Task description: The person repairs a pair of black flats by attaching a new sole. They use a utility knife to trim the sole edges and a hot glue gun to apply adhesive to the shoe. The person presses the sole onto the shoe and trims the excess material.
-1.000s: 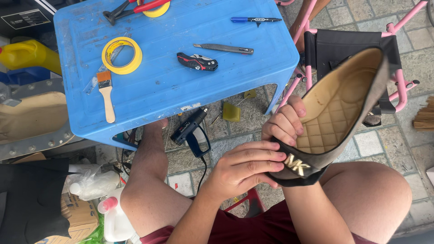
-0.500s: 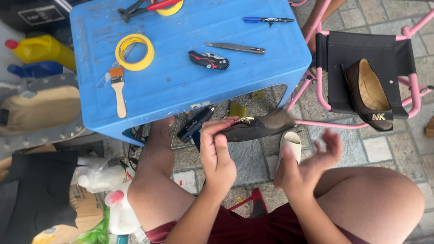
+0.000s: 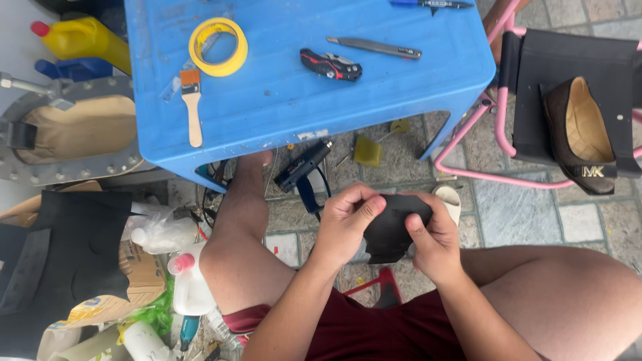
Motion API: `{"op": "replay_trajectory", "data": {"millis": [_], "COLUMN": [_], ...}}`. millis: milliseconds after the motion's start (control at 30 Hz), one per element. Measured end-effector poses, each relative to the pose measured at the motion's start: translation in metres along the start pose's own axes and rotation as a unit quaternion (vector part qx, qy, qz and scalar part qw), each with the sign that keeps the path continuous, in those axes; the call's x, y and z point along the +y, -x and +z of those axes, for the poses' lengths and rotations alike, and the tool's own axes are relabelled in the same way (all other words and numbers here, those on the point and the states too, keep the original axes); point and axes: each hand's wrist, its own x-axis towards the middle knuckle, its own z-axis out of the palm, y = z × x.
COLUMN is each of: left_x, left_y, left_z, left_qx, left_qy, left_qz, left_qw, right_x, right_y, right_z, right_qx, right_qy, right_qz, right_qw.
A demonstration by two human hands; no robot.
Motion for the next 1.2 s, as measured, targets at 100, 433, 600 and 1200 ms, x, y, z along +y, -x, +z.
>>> {"op": "replay_trajectory", "data": {"millis": [100,433,600,1200], "left_x": [0.004,0.021,0.024,0.042], "left_y": [0.002,0.002,0.008,0.019], "left_z": [-0.003,0.013,0.028,0.035], "left_qx": [-0.091,-0.069,0.012,0.031], "left_qy": [0.022,-0.079,-0.192,-0.238], "left_qz": [0.051,0.073,0.131,0.097], "left_qw": [0.994,0.992,0.972,0.966], "right_x": [-0.006,-0.001,0.002,0.004], "right_y": [-0.005,-0.012,-0.009,-0.024], "right_z": [-0.005,-0.001,-0.002,0.019], "right_qx": [-0.022,0.068,0.097,0.223], "right_qy": [0.074,-0.013,0.032,-0.011], "right_qz": [-0.033,-0.033,-0.081,-0.027], "right_qw": [0.997,0.997,0.992,0.974]}}
